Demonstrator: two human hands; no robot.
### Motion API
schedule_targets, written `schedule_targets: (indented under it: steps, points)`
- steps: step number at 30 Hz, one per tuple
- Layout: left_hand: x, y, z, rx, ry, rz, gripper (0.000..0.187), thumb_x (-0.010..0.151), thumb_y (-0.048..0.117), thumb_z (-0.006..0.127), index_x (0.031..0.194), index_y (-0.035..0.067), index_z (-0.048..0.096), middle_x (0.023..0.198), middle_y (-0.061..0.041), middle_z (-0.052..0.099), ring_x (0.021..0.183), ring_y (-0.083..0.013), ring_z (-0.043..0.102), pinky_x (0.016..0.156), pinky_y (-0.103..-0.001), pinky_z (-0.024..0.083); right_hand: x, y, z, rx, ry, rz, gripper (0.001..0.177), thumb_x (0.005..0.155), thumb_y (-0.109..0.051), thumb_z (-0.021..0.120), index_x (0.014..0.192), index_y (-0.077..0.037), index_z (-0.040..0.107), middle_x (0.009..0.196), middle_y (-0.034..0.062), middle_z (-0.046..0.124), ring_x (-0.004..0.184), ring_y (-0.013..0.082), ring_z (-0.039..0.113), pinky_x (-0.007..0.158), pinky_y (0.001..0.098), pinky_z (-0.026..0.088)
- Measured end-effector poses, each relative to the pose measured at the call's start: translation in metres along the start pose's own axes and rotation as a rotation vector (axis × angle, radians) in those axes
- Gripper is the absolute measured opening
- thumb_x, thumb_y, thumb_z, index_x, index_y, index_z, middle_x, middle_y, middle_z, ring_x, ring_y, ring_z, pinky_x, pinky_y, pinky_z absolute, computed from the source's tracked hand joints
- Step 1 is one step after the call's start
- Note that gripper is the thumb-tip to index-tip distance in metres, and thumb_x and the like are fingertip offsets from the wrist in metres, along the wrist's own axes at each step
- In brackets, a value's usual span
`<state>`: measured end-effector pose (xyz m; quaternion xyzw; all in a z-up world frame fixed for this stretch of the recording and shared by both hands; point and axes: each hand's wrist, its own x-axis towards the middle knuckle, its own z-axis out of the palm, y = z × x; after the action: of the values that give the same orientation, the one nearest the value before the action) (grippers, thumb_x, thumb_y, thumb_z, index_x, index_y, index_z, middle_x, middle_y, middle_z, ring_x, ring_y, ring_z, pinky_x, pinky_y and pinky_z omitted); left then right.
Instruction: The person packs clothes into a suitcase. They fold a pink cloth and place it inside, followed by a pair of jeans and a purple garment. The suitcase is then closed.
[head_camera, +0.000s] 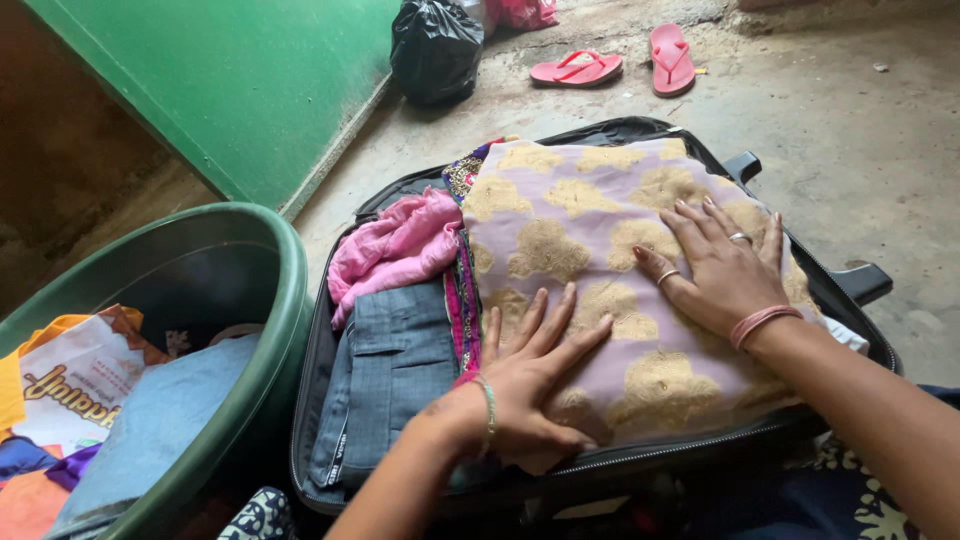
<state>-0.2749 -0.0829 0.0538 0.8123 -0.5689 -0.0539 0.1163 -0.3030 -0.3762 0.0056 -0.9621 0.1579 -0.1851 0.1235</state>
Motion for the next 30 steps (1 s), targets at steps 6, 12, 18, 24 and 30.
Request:
schedule_targets:
  steps: [6,12,18,24,30]
  points:
    - [-0.012,-0.005,-0.01,-0.05,-0.228,-0.106,0.137,0.054,0.041,0.088,0.164,0.036,0.006,0.176,-0.009,-0.009,0.16,-0.0348,-0.012,0.119,-0.063,-0.006,0.001,0.001,0.001,-0.001,0.005,-0.007,0.081,0.09,-0.078,0.036,0.152,-0.026,0.043,0.163,-0.0008,0.034,0.152,0.0187,0.022,0.117,0.0699,-0.004]
    - [-0.016,0.014,-0.005,0.053,-0.064,-0.098,0.127,0.069,0.039,0.092,0.163,0.031,0.006,0.171,-0.011,-0.007,0.158,-0.0342,-0.009,0.12,-0.069,-0.008,-0.001,-0.001,0.001,0.009,0.014,0.009,0.079,0.09,-0.077,0.036,0.151,-0.027,0.045,0.162,-0.0017,0.036,0.153,0.0191,0.023,0.118,0.0693,-0.003]
    - [-0.022,0.002,-0.022,-0.078,-0.335,-0.153,0.137,0.057,0.006,0.08,0.167,0.035,0.003,0.176,-0.007,-0.012,0.161,-0.031,-0.012,0.119,-0.065,-0.002,0.005,0.007,0.008,-0.007,0.001,-0.004,0.077,0.091,-0.077,0.037,0.15,-0.028,0.044,0.162,-0.0023,0.035,0.152,0.0185,0.022,0.118,0.0684,-0.004]
    - [-0.026,0.015,-0.013,0.041,-0.257,-0.15,0.132,0.068,0.003,0.079,0.169,0.031,-0.002,0.177,-0.01,-0.014,0.16,-0.0343,-0.015,0.118,-0.066,-0.004,0.003,-0.011,-0.014,-0.015,-0.058,0.048,0.077,0.09,-0.075,0.039,0.151,-0.028,0.045,0.161,-0.0021,0.037,0.15,0.0197,0.031,0.12,0.0703,0.003]
    - [-0.027,-0.015,-0.048,-0.489,-0.347,-0.035,0.113,0.067,0.007,0.085,0.161,0.027,0.024,0.173,-0.009,-0.008,0.157,-0.0309,-0.023,0.121,-0.059,-0.009,0.07,-0.015,-0.032,0.061,-0.256,0.238,0.073,0.09,-0.071,0.052,0.148,-0.027,0.055,0.155,0.0022,0.053,0.141,0.029,0.051,0.115,0.0715,0.03]
